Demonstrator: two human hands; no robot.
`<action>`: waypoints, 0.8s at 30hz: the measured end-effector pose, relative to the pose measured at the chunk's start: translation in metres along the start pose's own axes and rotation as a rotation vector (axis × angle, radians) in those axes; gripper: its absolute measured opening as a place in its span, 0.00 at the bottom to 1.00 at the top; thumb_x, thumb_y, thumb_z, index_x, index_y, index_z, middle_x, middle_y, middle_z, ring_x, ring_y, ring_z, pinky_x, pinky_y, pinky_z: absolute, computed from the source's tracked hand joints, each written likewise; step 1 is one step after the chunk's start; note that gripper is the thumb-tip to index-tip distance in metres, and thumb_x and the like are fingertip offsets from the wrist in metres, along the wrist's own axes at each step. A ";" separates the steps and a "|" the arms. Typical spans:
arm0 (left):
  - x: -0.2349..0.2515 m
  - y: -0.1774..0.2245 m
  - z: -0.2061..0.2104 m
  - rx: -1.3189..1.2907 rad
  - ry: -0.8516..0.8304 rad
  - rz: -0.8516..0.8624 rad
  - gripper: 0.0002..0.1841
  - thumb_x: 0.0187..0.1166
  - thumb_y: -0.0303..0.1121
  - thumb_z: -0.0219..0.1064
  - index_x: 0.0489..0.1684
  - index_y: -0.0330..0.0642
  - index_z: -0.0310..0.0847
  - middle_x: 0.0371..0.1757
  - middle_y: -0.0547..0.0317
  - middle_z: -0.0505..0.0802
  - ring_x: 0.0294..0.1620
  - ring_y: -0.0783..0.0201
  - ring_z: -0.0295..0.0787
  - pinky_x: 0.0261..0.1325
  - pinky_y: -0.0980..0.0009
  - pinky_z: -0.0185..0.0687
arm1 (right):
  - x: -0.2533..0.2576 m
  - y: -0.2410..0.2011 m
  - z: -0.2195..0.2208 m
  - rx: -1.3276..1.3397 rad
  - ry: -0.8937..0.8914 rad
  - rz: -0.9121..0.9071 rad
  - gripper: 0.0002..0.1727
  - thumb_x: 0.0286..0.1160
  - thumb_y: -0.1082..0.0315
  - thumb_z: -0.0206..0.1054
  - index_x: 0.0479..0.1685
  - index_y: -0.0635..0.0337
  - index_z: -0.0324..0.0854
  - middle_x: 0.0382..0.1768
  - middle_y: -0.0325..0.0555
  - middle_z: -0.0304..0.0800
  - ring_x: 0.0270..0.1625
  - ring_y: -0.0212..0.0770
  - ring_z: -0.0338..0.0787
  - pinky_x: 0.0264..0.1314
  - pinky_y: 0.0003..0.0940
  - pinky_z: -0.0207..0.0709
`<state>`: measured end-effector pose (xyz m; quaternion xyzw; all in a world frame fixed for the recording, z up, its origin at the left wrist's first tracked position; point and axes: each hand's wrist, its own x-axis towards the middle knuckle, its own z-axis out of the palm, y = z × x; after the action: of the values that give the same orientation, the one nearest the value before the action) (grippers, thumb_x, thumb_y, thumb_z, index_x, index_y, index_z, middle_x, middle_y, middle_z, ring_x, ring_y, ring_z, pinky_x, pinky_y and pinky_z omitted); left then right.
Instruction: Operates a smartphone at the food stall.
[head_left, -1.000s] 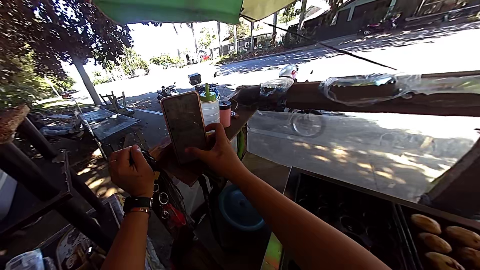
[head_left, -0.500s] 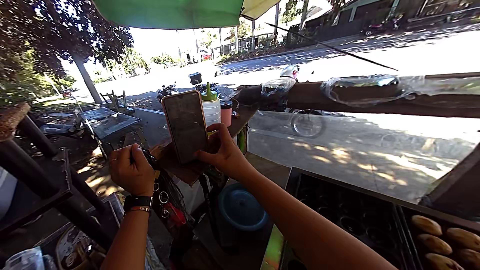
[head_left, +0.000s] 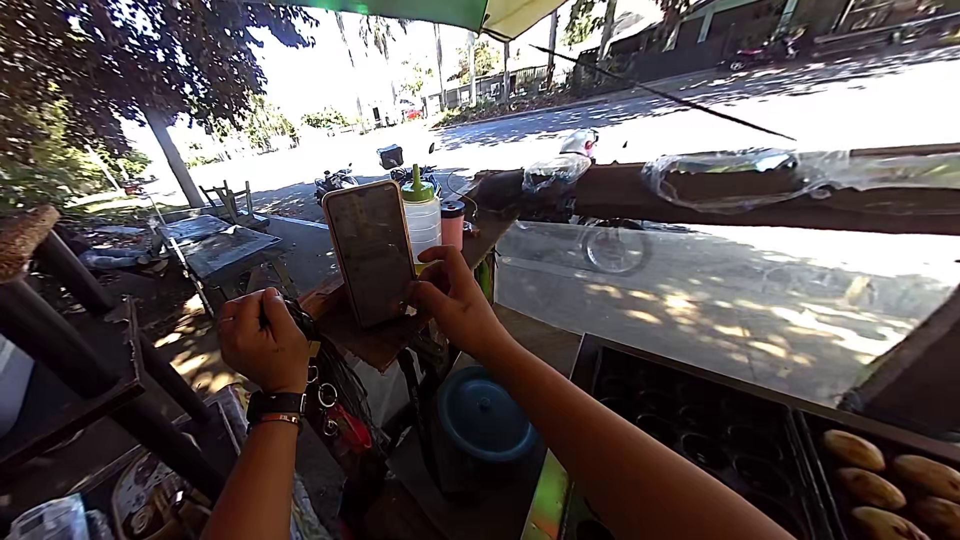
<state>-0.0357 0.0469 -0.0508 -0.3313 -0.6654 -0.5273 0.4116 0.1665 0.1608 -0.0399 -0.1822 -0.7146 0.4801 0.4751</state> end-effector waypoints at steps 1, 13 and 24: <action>0.000 0.001 0.000 -0.002 0.001 -0.002 0.18 0.88 0.35 0.57 0.40 0.32 0.90 0.42 0.39 0.91 0.50 0.45 0.87 0.58 0.47 0.75 | 0.000 0.000 0.000 0.005 -0.001 -0.003 0.21 0.81 0.67 0.65 0.70 0.62 0.69 0.37 0.41 0.81 0.34 0.30 0.82 0.38 0.27 0.77; 0.000 0.000 0.001 0.003 0.006 -0.005 0.18 0.88 0.35 0.57 0.40 0.32 0.90 0.42 0.39 0.91 0.49 0.46 0.87 0.58 0.49 0.75 | -0.001 0.003 0.000 0.015 -0.011 -0.010 0.30 0.68 0.68 0.74 0.71 0.60 0.68 0.41 0.42 0.82 0.36 0.31 0.86 0.40 0.26 0.82; 0.000 0.000 0.000 0.010 0.003 -0.006 0.18 0.89 0.36 0.56 0.40 0.32 0.90 0.42 0.39 0.91 0.49 0.46 0.87 0.58 0.47 0.75 | -0.001 0.004 -0.001 0.002 -0.032 -0.016 0.32 0.67 0.67 0.77 0.71 0.59 0.68 0.42 0.42 0.82 0.37 0.30 0.86 0.40 0.25 0.81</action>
<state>-0.0362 0.0472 -0.0511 -0.3262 -0.6684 -0.5257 0.4128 0.1673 0.1620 -0.0437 -0.1683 -0.7229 0.4800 0.4676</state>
